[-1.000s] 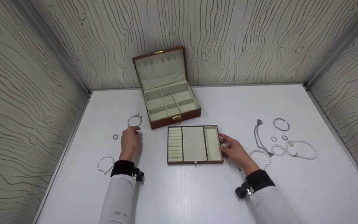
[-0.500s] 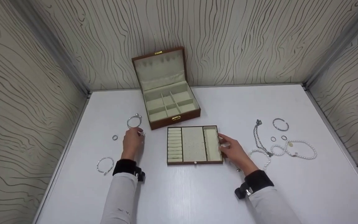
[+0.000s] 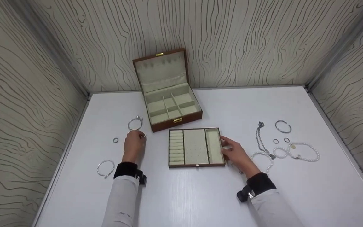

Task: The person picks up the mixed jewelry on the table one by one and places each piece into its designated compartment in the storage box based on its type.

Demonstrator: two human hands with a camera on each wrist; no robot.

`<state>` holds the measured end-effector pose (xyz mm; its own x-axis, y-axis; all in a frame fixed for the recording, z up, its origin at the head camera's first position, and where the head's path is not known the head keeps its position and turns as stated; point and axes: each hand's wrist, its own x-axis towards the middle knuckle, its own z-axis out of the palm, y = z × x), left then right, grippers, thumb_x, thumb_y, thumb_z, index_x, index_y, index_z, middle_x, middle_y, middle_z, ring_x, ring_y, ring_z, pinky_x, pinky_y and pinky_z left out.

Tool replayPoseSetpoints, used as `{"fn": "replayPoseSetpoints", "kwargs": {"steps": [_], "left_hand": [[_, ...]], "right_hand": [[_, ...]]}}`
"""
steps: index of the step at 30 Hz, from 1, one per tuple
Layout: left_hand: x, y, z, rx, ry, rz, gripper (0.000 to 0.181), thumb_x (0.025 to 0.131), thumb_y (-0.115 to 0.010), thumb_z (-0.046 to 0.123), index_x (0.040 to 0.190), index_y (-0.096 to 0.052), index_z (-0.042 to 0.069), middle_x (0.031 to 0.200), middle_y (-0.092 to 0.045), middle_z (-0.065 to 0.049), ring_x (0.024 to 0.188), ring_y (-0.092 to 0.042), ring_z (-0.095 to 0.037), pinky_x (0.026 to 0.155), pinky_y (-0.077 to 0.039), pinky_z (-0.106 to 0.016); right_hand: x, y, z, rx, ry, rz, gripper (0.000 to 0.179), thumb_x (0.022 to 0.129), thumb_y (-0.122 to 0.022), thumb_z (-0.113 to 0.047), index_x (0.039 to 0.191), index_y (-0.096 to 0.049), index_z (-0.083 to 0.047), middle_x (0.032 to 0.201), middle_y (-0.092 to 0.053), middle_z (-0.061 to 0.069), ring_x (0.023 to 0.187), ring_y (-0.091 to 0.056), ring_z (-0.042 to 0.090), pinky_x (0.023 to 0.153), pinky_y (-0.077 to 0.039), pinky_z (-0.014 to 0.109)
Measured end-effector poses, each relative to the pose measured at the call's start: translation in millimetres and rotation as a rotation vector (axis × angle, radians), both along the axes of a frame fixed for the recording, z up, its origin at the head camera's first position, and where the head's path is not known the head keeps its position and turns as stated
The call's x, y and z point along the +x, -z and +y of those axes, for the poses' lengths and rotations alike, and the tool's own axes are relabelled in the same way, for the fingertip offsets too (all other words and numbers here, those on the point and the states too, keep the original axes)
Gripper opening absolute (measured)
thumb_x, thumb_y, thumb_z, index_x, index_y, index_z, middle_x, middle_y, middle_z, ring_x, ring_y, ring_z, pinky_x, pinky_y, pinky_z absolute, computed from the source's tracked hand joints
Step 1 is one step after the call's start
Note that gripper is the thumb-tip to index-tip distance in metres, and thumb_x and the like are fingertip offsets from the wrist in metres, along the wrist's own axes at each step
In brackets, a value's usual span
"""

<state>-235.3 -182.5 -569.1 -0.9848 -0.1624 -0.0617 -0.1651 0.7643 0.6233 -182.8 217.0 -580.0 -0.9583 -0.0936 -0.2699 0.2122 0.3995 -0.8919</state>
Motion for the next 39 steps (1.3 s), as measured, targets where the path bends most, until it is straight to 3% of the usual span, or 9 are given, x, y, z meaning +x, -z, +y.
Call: {"fn": "replayPoseSetpoints", "kwargs": {"steps": [5, 10, 18, 24, 32, 36, 39], "left_hand": [[3.3, -5.5, -1.7, 0.027, -0.009, 0.004, 0.017, 0.094, -0.060, 0.008, 0.105, -0.070, -0.001, 0.102, -0.067, -0.015, 0.095, -0.064, -0.031, 0.081, -0.051, -0.044], [10.1, -19.0, 3.7, 0.040, 0.022, 0.098, 0.015, 0.091, -0.063, 0.004, 0.102, -0.071, -0.003, 0.096, -0.070, -0.017, 0.090, -0.066, -0.031, 0.078, -0.052, -0.044], [22.9, -32.6, 19.6, 0.234, 0.091, 0.203, 0.013, 0.085, -0.070, -0.001, 0.098, -0.072, -0.003, 0.091, -0.070, -0.011, 0.087, -0.066, -0.025, 0.077, -0.054, -0.039], [31.7, -36.8, 33.3, 0.345, 0.125, 0.223, 0.012, 0.087, -0.070, 0.002, 0.098, -0.073, -0.001, 0.090, -0.071, -0.008, 0.084, -0.066, -0.022, 0.075, -0.054, -0.037], [42.6, -32.2, 63.8, 0.362, 0.242, 0.192, 0.017, 0.091, -0.066, 0.003, 0.106, -0.072, -0.004, 0.092, -0.070, -0.009, 0.084, -0.065, -0.021, 0.075, -0.055, -0.035], [45.5, -28.7, 81.4, 0.304, 0.318, 0.164, 0.019, 0.094, -0.063, 0.005, 0.109, -0.071, -0.003, 0.094, -0.068, -0.008, 0.086, -0.062, -0.019, 0.075, -0.053, -0.034], [46.1, -26.9, 92.0, 0.241, 0.381, 0.183, 0.019, 0.095, -0.063, 0.005, 0.111, -0.071, -0.003, 0.094, -0.068, -0.008, 0.085, -0.062, -0.019, 0.073, -0.053, -0.033]], "right_hand": [[1.5, -0.4, 1, -0.007, -0.007, 0.004, 0.058, 0.094, -0.054, 0.001, 0.150, -0.039, -0.006, 0.131, -0.050, 0.021, 0.081, -0.056, 0.021, 0.068, -0.050, 0.032], [0.4, -0.6, 1, -0.021, -0.009, 0.006, 0.058, 0.094, -0.054, 0.002, 0.150, -0.039, -0.006, 0.130, -0.050, 0.021, 0.082, -0.057, 0.021, 0.068, -0.051, 0.032], [-0.8, -1.1, 1, -0.033, -0.002, -0.002, 0.059, 0.094, -0.053, 0.003, 0.150, -0.039, -0.007, 0.130, -0.050, 0.021, 0.083, -0.058, 0.022, 0.067, -0.052, 0.031], [-0.8, -0.1, 0, -0.039, 0.001, 0.000, 0.058, 0.094, -0.053, 0.004, 0.150, -0.039, -0.006, 0.130, -0.049, 0.022, 0.083, -0.058, 0.022, 0.067, -0.052, 0.032], [-1.9, 0.4, 1, -0.035, 0.001, 0.002, 0.059, 0.093, -0.053, 0.003, 0.150, -0.039, -0.007, 0.130, -0.049, 0.021, 0.083, -0.058, 0.022, 0.067, -0.052, 0.031], [-2.1, 0.3, 1, -0.027, 0.004, 0.001, 0.059, 0.093, -0.054, 0.003, 0.150, -0.040, -0.007, 0.128, -0.050, 0.021, 0.083, -0.058, 0.022, 0.068, -0.052, 0.031], [-1.7, 0.1, 0, -0.036, 0.006, 0.001, 0.059, 0.093, -0.054, 0.004, 0.150, -0.040, -0.006, 0.128, -0.051, 0.021, 0.083, -0.058, 0.022, 0.067, -0.052, 0.032]]}}
